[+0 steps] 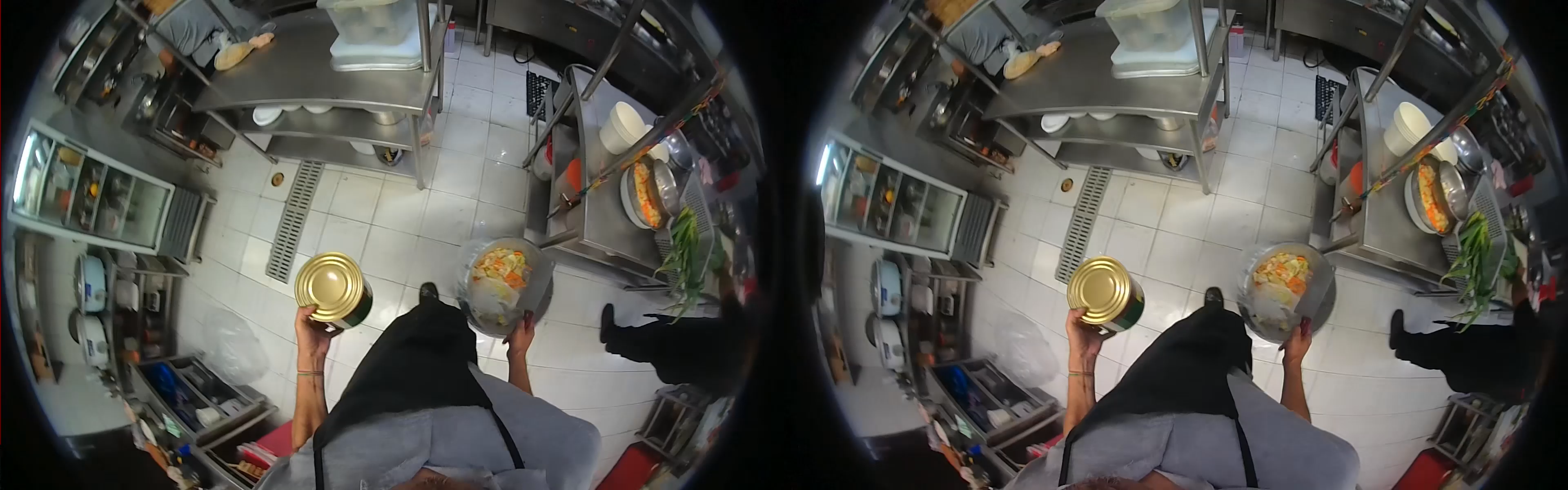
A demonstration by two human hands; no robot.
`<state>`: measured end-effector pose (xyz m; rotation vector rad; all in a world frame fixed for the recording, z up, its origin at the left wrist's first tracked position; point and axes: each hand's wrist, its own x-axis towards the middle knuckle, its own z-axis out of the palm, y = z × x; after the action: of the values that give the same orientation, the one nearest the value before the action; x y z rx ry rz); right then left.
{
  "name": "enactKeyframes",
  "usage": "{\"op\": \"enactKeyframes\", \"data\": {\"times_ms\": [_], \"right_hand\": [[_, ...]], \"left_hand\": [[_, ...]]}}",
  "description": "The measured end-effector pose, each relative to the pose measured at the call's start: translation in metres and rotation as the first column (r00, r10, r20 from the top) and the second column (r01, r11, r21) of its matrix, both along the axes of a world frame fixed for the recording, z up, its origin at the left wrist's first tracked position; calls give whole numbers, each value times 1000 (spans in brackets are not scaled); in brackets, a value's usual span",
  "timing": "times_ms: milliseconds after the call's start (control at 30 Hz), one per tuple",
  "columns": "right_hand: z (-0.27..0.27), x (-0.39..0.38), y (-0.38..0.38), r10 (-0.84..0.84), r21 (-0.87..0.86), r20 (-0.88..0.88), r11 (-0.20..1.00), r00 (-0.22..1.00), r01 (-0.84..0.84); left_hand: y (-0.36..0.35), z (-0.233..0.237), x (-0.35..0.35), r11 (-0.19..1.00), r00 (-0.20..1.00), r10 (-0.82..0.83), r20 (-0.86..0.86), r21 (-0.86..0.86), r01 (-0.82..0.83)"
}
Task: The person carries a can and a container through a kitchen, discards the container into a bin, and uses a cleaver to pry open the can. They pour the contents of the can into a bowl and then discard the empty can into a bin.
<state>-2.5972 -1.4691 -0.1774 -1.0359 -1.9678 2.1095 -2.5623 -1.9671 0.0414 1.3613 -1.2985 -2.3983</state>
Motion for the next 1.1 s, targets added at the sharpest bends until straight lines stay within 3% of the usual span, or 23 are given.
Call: {"op": "enactKeyframes", "data": {"times_ms": [33,67,167,233,367,433,600,700,833,867,967,1100], "right_hand": [[-3,-27,-15,38,34,-56,999,998,-36],[-6,-54,-29,76,69,-112,995,991,-69],[-18,-116,-50,233,132,-91,966,968,-220],[42,-165,-87,334,95,9,938,942,-334],[56,-237,-133,435,107,-68,898,898,-427],[99,-263,-162,475,126,-97,878,875,-462],[171,-316,-222,397,108,-182,917,900,-383],[210,-349,-254,381,276,-305,912,873,-302],[259,-400,-304,487,148,-301,873,820,-464],[244,-412,-312,485,95,-338,870,807,-483],[268,-443,-349,504,94,-204,863,839,-496],[257,-487,-383,488,339,-252,853,836,-396]], "left_hand": [[1,8,-15,999,1000,28,-10,-30,-29],[-6,12,-25,999,1000,-17,10,50,16],[-28,3,-53,995,998,-58,-23,80,60],[-33,9,-81,996,998,-55,-42,63,58],[-52,11,-157,992,982,-110,-156,36,117],[-65,0,-199,988,964,-151,-219,-3,154],[-85,-5,-334,965,943,-257,-212,2,264],[-99,-16,-417,942,904,-319,-284,5,334],[-113,-21,-509,913,862,-384,-330,6,409],[-117,-22,-526,902,849,-404,-342,6,432],[-124,-37,-567,898,856,-409,-315,25,439],[-133,-48,-580,874,839,-461,-288,19,486]]}}
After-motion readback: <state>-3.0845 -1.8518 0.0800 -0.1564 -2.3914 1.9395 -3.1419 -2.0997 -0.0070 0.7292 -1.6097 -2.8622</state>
